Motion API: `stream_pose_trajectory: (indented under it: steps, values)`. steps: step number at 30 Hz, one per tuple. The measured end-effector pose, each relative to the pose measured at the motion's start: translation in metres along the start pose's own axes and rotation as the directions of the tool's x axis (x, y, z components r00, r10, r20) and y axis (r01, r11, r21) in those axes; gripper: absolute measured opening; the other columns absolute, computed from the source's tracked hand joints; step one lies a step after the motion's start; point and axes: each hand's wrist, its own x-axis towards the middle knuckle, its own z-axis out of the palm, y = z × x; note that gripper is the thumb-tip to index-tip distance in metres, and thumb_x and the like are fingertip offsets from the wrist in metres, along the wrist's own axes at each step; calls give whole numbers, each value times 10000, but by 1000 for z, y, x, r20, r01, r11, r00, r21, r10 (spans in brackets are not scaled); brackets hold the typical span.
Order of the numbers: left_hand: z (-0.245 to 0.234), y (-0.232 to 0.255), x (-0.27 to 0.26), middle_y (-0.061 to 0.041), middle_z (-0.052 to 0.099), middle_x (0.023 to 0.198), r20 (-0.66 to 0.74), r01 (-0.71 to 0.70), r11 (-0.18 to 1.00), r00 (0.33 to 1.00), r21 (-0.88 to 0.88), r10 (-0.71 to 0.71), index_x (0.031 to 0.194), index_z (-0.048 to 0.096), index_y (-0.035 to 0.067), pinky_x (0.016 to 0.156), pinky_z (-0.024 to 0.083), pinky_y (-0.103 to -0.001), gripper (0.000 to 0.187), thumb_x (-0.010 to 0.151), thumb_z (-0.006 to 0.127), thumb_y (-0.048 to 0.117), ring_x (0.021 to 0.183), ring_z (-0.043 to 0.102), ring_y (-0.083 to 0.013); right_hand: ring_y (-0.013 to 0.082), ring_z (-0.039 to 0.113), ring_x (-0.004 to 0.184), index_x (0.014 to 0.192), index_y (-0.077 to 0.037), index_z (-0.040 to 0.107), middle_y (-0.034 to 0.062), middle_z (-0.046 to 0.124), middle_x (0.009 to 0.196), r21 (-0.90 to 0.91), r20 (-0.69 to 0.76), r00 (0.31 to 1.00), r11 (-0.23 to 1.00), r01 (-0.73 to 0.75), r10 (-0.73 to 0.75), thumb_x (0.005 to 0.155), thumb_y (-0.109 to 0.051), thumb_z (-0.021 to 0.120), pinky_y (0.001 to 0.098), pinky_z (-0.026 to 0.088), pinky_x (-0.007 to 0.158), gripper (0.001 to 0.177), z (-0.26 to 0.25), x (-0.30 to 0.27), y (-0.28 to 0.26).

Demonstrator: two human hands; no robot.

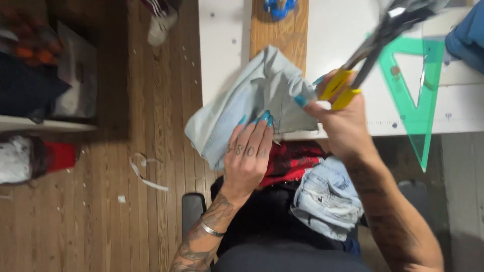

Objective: Punching holes and attaching metal hardware to denim clothing using a rotary punch and a manual press

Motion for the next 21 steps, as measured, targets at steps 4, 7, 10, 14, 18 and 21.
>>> stream_pose_trajectory:
  steps: [4,7,10,14,18,21]
  values:
    - [14,19,-33,-84,636,918,-59,140,989,988,-55,-144,924,643,64,761,500,-345,121,837,558,66,780,573,-186,67,482,648,866,-60,512,-3,481,707,206,-50,998,978,42,-32,617,52,764,173,442,588,372,10,-4,65]
    - [2,33,-30,-2,624,786,62,431,785,889,-445,-454,807,622,109,662,506,-291,136,717,708,164,675,607,-160,92,504,638,903,-77,492,3,448,705,324,-39,995,943,-77,94,618,59,751,227,511,614,408,10,0,69]
    - [7,41,-27,-46,646,671,664,812,147,553,-566,-503,872,642,127,621,524,-293,323,663,706,365,669,649,-186,98,552,653,936,-76,475,-8,451,722,335,-55,993,939,-82,107,647,23,744,264,539,656,406,4,-2,65]
    - [34,53,-21,-165,591,1053,952,377,-875,142,-304,-269,1043,554,35,906,423,-376,369,761,638,258,976,574,-239,130,573,685,936,-65,496,9,460,732,283,1,996,955,-85,88,625,26,761,316,545,672,418,-4,0,62]
    - [47,50,-3,-158,649,740,883,188,-873,-53,-449,-466,641,571,18,783,511,-343,162,722,697,81,723,651,-224,136,526,712,905,-50,511,42,476,739,202,4,1000,979,-26,26,608,67,762,300,533,659,406,-10,-3,52]
    - [47,46,13,-159,658,775,851,177,-836,14,-519,-525,753,625,13,741,533,-387,92,741,683,83,710,658,-244,121,505,716,927,-58,503,38,472,742,182,-34,999,983,-18,24,633,58,748,271,534,659,400,-15,-2,50]
